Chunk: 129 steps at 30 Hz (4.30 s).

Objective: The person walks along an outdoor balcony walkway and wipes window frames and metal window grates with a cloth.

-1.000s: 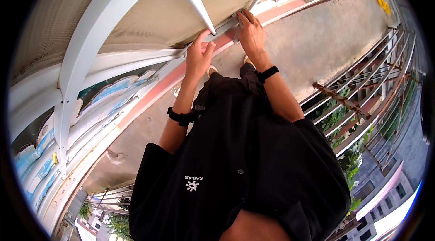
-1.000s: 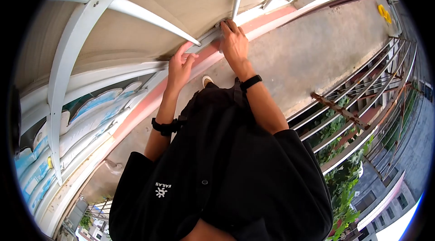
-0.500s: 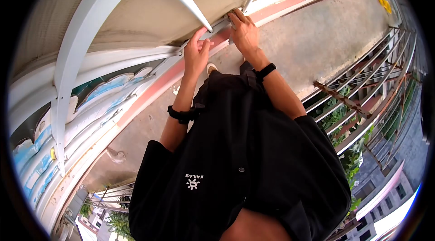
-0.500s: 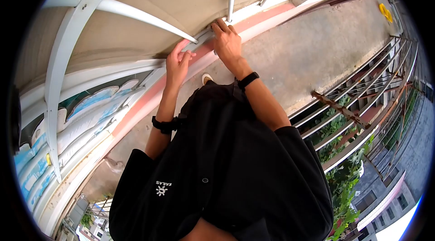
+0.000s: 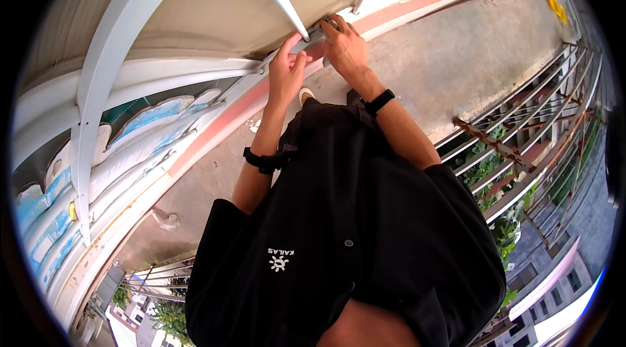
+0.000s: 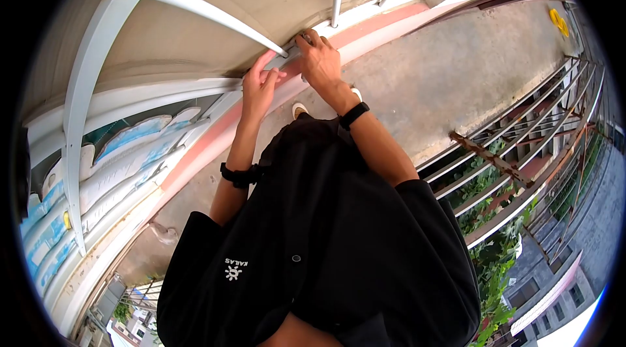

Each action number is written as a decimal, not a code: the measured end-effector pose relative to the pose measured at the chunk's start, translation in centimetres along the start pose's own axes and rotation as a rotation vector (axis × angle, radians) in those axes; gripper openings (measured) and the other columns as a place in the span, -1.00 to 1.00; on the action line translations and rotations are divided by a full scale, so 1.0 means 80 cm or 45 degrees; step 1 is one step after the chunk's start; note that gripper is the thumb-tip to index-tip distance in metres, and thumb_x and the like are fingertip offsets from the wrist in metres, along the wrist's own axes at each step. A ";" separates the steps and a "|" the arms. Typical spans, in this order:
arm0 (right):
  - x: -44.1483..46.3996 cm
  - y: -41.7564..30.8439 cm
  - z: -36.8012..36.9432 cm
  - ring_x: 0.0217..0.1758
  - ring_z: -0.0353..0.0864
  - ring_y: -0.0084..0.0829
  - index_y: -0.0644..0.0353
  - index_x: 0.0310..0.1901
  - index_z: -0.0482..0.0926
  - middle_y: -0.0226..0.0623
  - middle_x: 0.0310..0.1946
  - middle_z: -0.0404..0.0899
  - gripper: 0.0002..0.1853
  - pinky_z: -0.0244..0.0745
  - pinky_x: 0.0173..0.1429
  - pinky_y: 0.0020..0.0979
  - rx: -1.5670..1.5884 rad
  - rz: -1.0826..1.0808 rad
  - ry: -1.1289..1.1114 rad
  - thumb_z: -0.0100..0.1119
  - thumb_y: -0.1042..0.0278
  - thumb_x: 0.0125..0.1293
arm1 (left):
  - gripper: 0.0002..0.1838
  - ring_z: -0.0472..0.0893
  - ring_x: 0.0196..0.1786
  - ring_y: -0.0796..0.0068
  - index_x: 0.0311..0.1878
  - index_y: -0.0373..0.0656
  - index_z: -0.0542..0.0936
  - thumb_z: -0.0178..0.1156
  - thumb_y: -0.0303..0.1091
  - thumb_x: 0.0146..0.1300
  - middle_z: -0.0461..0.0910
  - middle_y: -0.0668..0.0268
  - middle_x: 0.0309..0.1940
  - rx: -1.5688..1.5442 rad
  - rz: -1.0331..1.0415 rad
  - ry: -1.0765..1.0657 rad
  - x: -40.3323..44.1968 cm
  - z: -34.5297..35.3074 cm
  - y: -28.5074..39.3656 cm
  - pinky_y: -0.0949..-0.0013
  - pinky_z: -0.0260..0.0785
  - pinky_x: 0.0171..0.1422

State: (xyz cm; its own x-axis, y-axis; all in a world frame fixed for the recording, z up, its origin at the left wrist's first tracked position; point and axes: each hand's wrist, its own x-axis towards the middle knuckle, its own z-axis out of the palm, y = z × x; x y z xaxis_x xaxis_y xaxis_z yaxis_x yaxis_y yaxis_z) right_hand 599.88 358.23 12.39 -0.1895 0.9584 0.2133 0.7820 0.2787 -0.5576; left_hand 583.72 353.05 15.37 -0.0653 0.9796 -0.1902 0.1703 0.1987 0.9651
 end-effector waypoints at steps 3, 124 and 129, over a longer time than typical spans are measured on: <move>-0.001 -0.003 0.003 0.09 0.67 -0.16 0.07 0.10 0.66 -0.28 0.18 0.58 -0.54 0.67 0.05 -0.21 0.016 -0.032 0.001 0.27 0.51 0.09 | -0.55 0.77 -0.08 0.40 0.41 -0.27 0.44 0.08 -0.51 0.49 0.62 0.11 0.25 -0.020 0.007 0.000 -0.001 0.001 0.000 0.36 0.59 0.07; 0.019 0.032 0.000 0.09 0.59 -0.24 -0.10 0.06 0.74 -0.37 -0.02 0.60 -0.53 0.66 0.07 -0.26 0.080 -0.382 -0.161 0.29 0.51 0.06 | -0.66 0.71 -0.04 0.35 0.14 -0.28 0.59 -0.06 -0.25 0.60 0.72 0.11 -0.06 -0.421 -0.471 -0.085 -0.022 -0.024 -0.012 0.31 0.52 0.12; 0.018 0.050 -0.012 0.05 0.58 -0.26 -0.11 0.05 0.73 -0.38 -0.08 0.57 -0.57 0.69 -0.04 -0.23 -0.104 -0.259 0.029 0.27 0.48 0.10 | -0.67 0.70 -0.05 0.37 0.13 -0.28 0.59 -0.05 -0.27 0.59 0.72 0.13 -0.09 -0.388 -0.423 -0.098 -0.018 -0.022 -0.005 0.31 0.52 0.12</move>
State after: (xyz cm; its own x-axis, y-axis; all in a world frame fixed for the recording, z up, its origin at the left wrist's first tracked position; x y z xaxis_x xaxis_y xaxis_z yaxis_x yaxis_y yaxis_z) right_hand 603.32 360.62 11.26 -0.3354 0.8811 0.3333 0.7745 0.4593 -0.4349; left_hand 582.02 351.47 15.54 0.0075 0.8661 -0.4998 -0.1456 0.4955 0.8563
